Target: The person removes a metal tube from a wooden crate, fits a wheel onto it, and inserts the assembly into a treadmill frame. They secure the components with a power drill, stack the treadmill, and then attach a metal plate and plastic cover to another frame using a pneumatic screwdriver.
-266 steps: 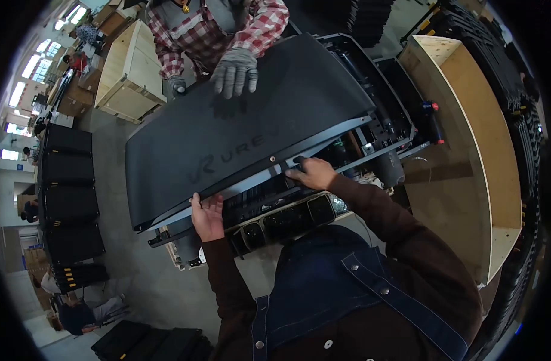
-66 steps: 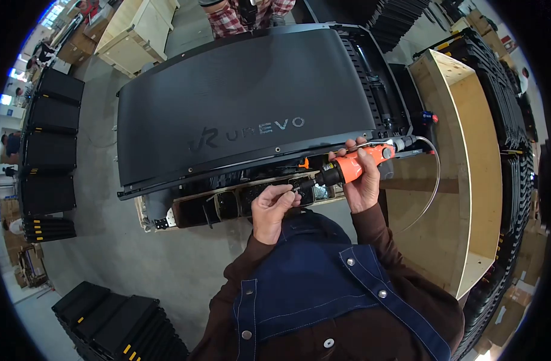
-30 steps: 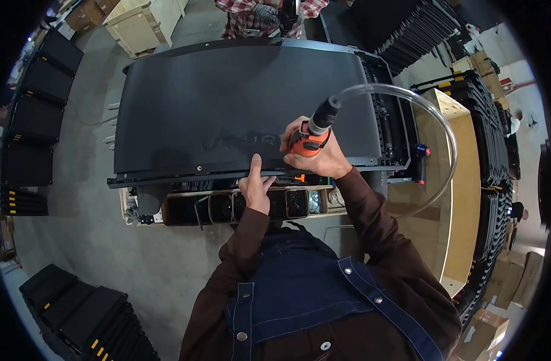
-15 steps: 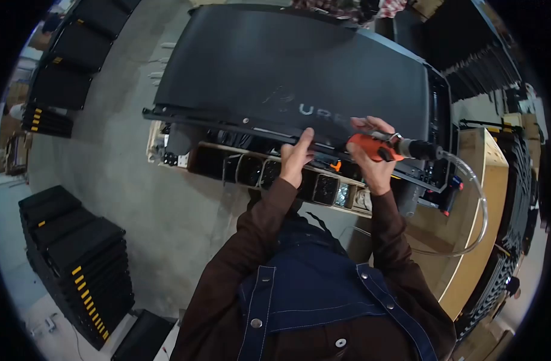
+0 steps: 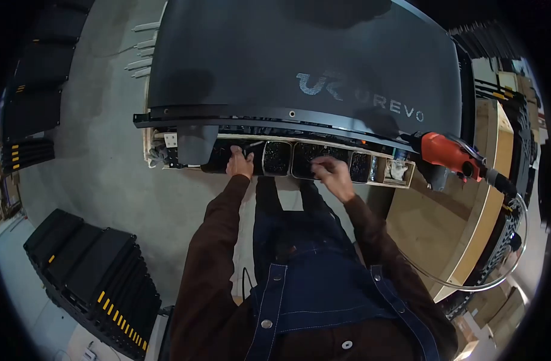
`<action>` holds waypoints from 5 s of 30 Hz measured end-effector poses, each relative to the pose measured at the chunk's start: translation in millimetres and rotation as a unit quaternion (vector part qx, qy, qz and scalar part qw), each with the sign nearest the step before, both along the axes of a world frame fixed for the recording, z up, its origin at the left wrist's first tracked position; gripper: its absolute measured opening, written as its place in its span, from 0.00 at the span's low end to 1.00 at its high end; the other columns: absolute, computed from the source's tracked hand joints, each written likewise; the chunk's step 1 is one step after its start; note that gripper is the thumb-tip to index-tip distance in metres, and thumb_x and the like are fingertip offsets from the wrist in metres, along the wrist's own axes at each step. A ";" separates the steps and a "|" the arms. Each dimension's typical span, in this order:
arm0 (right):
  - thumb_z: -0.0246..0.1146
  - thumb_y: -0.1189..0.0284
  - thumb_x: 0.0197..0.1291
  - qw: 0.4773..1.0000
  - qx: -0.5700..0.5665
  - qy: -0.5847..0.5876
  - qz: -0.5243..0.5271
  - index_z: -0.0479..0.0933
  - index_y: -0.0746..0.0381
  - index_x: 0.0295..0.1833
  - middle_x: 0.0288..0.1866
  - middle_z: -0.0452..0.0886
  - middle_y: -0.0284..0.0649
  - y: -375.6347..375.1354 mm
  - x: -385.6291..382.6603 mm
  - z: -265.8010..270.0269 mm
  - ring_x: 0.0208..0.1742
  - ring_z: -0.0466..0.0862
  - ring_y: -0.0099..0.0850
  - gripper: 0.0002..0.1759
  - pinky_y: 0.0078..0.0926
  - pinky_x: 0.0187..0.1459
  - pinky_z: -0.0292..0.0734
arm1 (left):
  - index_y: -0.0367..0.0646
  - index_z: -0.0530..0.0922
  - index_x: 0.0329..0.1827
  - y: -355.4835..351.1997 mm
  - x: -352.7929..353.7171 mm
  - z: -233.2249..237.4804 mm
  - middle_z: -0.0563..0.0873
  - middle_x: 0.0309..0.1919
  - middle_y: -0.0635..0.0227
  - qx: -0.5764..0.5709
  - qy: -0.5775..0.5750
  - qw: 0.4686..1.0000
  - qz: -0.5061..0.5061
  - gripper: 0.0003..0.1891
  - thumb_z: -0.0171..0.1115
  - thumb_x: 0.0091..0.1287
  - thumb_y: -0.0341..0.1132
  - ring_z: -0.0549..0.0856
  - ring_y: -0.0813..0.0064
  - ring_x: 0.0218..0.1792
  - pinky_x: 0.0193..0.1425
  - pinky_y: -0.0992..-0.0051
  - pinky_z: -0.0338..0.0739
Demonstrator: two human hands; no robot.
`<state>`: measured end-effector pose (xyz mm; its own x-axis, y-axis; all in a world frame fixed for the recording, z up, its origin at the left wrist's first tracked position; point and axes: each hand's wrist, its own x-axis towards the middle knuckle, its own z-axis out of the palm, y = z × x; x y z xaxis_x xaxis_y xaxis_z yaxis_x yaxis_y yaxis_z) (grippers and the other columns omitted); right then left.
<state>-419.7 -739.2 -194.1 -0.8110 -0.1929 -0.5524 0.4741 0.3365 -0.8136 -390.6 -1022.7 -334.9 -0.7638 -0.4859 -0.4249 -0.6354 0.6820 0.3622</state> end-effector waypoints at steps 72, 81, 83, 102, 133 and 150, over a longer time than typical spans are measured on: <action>0.59 0.74 0.76 0.875 -0.472 -0.101 -0.040 0.76 0.68 0.56 0.49 0.85 0.48 73.0 -11.5 140.8 0.47 0.90 0.35 0.10 0.30 0.52 0.89 | 0.38 0.82 0.51 171.8 -1.0 291.8 0.83 0.38 0.59 0.388 0.345 0.842 -0.147 0.09 0.63 0.70 0.24 0.85 0.60 0.36 0.39 0.69 0.78; 0.71 0.78 0.63 0.935 -0.210 0.243 -0.150 0.77 0.65 0.53 0.46 0.82 0.36 113.4 -15.4 148.5 0.44 0.83 0.21 0.15 0.18 0.45 0.78 | 0.38 0.82 0.34 213.2 5.2 259.9 0.80 0.31 0.75 0.438 0.328 0.836 -0.033 0.11 0.75 0.65 0.35 0.79 0.84 0.31 0.36 0.77 0.76; 0.77 0.74 0.56 0.909 -0.177 0.331 -0.181 0.74 0.64 0.64 0.62 0.78 0.41 126.0 -34.1 179.8 0.53 0.83 0.25 0.31 0.23 0.54 0.78 | 0.41 0.81 0.33 209.9 4.1 244.5 0.79 0.30 0.76 0.535 0.211 0.816 0.047 0.12 0.74 0.66 0.38 0.77 0.86 0.29 0.33 0.78 0.74; 0.71 0.72 0.62 0.879 -0.237 0.411 -0.050 0.73 0.66 0.54 0.48 0.86 0.51 134.2 -110.8 187.0 0.52 0.87 0.41 0.19 0.42 0.57 0.83 | 0.45 0.78 0.43 272.0 -67.8 80.8 0.76 0.31 0.76 0.880 -0.058 0.427 0.200 0.12 0.65 0.73 0.44 0.72 0.83 0.30 0.28 0.82 0.61; 0.72 0.69 0.61 0.878 -0.214 0.428 0.020 0.71 0.64 0.50 0.40 0.82 0.48 133.5 -126.5 183.3 0.45 0.87 0.44 0.20 0.52 0.59 0.81 | 0.48 0.79 0.49 323.7 -99.8 54.2 0.80 0.41 0.75 0.766 0.170 0.599 0.162 0.10 0.62 0.66 0.26 0.78 0.80 0.42 0.49 0.76 0.74; 0.73 0.66 0.61 0.879 -0.216 0.424 0.032 0.71 0.64 0.52 0.44 0.83 0.51 130.6 -123.8 182.3 0.49 0.87 0.46 0.22 0.54 0.61 0.80 | 0.47 0.79 0.52 334.6 -97.8 43.6 0.82 0.44 0.72 0.828 0.182 0.495 0.189 0.14 0.67 0.64 0.27 0.82 0.78 0.43 0.49 0.76 0.78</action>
<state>-543.5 -608.6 -11.9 -0.8759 -0.2956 0.3815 -0.3730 -0.0870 -0.9238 -488.4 -688.1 -291.3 -0.9235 0.1622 -0.3475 -0.2918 -0.8853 0.3622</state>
